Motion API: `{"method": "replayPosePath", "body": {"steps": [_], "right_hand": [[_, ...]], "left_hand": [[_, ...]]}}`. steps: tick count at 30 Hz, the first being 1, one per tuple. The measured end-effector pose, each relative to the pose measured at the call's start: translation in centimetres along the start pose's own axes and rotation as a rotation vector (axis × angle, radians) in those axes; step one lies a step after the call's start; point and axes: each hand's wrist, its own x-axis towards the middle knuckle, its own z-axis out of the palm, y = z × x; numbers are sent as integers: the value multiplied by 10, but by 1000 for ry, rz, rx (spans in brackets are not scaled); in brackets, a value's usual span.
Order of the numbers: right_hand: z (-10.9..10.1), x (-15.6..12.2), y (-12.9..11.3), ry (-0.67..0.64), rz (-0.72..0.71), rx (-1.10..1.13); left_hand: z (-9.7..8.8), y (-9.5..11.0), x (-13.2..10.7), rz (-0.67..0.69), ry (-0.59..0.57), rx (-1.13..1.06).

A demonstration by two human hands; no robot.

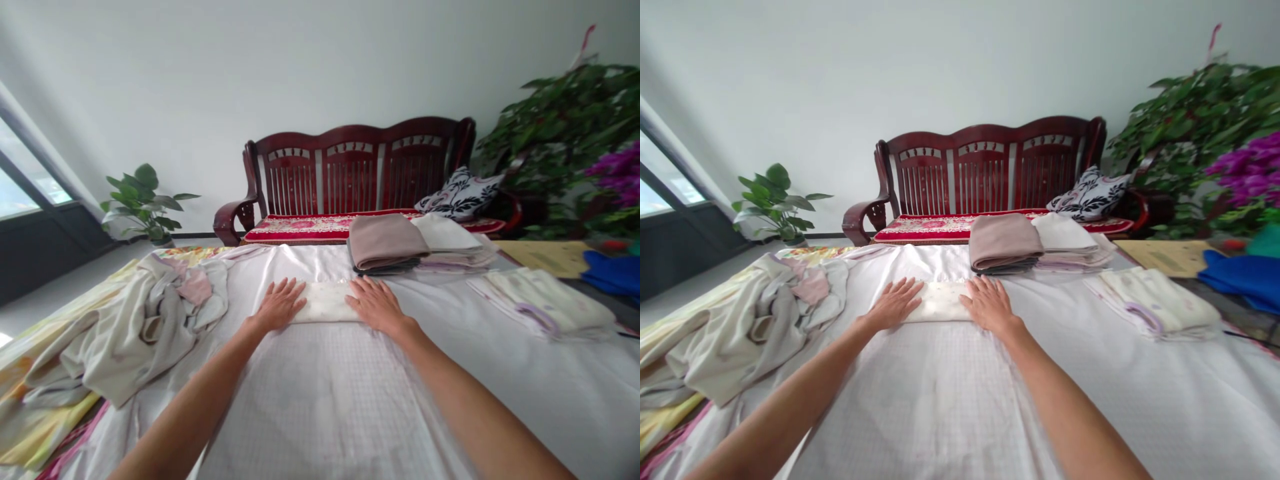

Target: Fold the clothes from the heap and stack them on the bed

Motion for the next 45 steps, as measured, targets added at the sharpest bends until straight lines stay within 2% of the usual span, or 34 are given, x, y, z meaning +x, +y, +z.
{"method": "replayPosePath", "body": {"steps": [2, 5, 8, 10, 12, 14, 16, 20, 24, 27, 32, 37, 39, 40, 43, 45], "right_hand": [[1, -3, 14, -12, 46, 30], [2, -9, 33, 5, 30, 42], [-3, -18, 46, 47, 54, 4], [-8, -24, 45, 133, 120, -22], [-15, -30, 32, 243, 111, -33], [-21, -33, 10, 321, -1, -32], [-23, -32, -15, 332, -111, -20], [-17, -22, -50, 171, -221, 55], [-4, -12, -58, 33, -226, 117], [2, -9, -58, -7, -206, 137], [7, -10, -64, 7, -195, 152], [6, -8, -56, 41, -272, 239], [1, -8, -44, 56, -313, 435], [-3, -8, -36, 71, -283, 583], [-16, -10, -14, 88, 28, 1129], [-25, -12, -5, 36, 212, 1418]], "left_hand": [[3, -13, -1, -69, -18, -42], [8, -28, -5, -182, 8, -164], [11, -37, -11, -341, 138, -428], [9, -41, -13, -457, 208, -582], [6, -43, -13, -547, 232, -655], [1, -45, -11, -613, 224, -703], [-5, -46, -9, -666, 195, -770], [-17, -44, -6, -722, 67, -943], [-28, -39, -7, -739, -49, -1121], [-43, -32, -10, -732, -35, -1253], [-76, -3, -4, -618, 48, -1463], [-93, 53, 22, -498, 53, -1538], [-94, 75, 31, -484, 60, -1526], [-93, 85, 35, -485, 67, -1516], [-86, 110, 44, -486, 85, -1484], [-78, 127, 50, -483, 91, -1470]]}}
